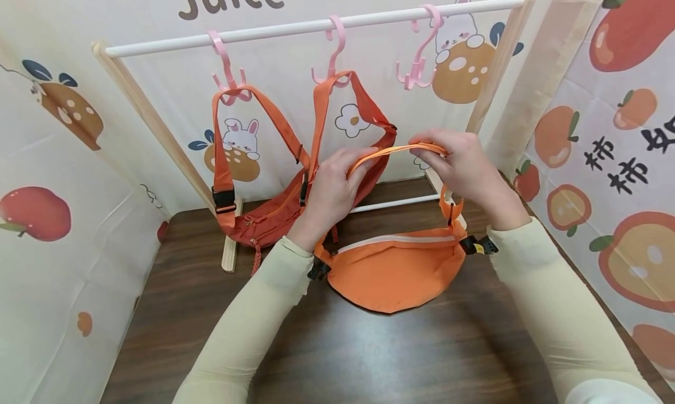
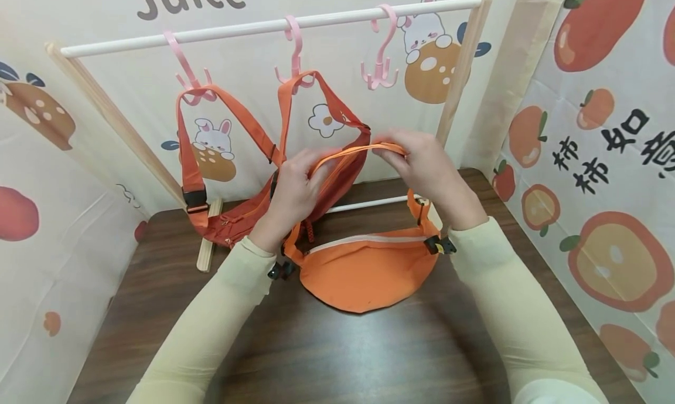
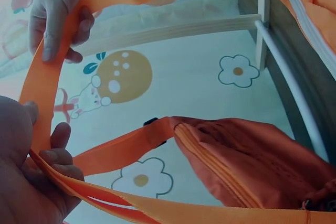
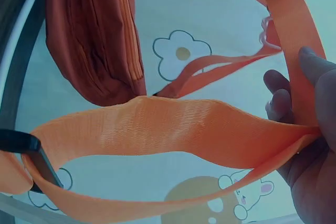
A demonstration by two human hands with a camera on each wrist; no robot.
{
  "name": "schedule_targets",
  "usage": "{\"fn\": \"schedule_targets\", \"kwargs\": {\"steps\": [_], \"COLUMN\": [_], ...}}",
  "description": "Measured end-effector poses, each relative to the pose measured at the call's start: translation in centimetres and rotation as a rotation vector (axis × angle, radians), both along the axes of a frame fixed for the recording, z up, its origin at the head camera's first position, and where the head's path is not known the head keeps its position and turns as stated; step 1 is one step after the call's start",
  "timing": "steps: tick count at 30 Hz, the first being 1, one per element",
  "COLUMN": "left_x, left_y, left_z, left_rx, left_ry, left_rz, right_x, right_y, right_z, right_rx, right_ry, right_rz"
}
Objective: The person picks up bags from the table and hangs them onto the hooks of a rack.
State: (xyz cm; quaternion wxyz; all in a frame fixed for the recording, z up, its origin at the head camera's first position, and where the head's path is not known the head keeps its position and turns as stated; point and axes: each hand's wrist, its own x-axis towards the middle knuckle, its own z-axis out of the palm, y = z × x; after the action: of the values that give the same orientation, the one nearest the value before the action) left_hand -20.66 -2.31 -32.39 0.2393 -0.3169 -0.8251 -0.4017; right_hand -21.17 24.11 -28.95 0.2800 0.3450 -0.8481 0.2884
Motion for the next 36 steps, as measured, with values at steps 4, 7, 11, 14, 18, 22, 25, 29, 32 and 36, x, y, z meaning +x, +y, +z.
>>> {"fn": "schedule_targets", "kwargs": {"steps": [4,7,11,14,18,22,25,29,32,36], "left_x": [-0.3,-0.6,-0.9,-1.1,-1.3,-1.7,-2.1,-2.4,-2.7,-3.1], "left_y": [0.2,0.2,0.3,0.4,0.6,1.0,1.2,1.5,1.7,1.9], "left_z": [0.7,1.3,2.1,2.7,3.6,4.5,5.2,6.2,6.8,7.6], "left_rx": [0.0,-0.007,-0.017,-0.015,-0.008,-0.007,-0.005,-0.003,-0.004,-0.011], "left_ry": [0.008,0.029,0.046,0.04,0.042,0.061,0.059,0.04,0.029,0.026], "left_rz": [0.009,0.019,0.034,0.036,0.027,0.025,0.028,0.031,0.041,0.067], "right_x": [-0.3,-0.4,-0.7,-0.7,-0.9,-1.2,-1.4,-1.8,-2.3,-3.0], "right_y": [0.1,0.2,0.2,0.2,0.3,0.4,0.5,0.6,0.7,0.6], "right_z": [0.6,1.0,1.6,2.0,2.6,3.2,3.7,4.3,4.8,5.5], "right_rx": [-0.027,-0.053,-0.077,-0.085,-0.11,-0.13,-0.152,-0.187,-0.196,-0.196], "right_ry": [0.015,0.032,0.065,0.069,0.07,0.103,0.12,0.135,0.168,0.188], "right_rz": [-0.031,-0.048,-0.056,-0.085,-0.128,-0.144,-0.154,-0.17,-0.187,-0.22]}}
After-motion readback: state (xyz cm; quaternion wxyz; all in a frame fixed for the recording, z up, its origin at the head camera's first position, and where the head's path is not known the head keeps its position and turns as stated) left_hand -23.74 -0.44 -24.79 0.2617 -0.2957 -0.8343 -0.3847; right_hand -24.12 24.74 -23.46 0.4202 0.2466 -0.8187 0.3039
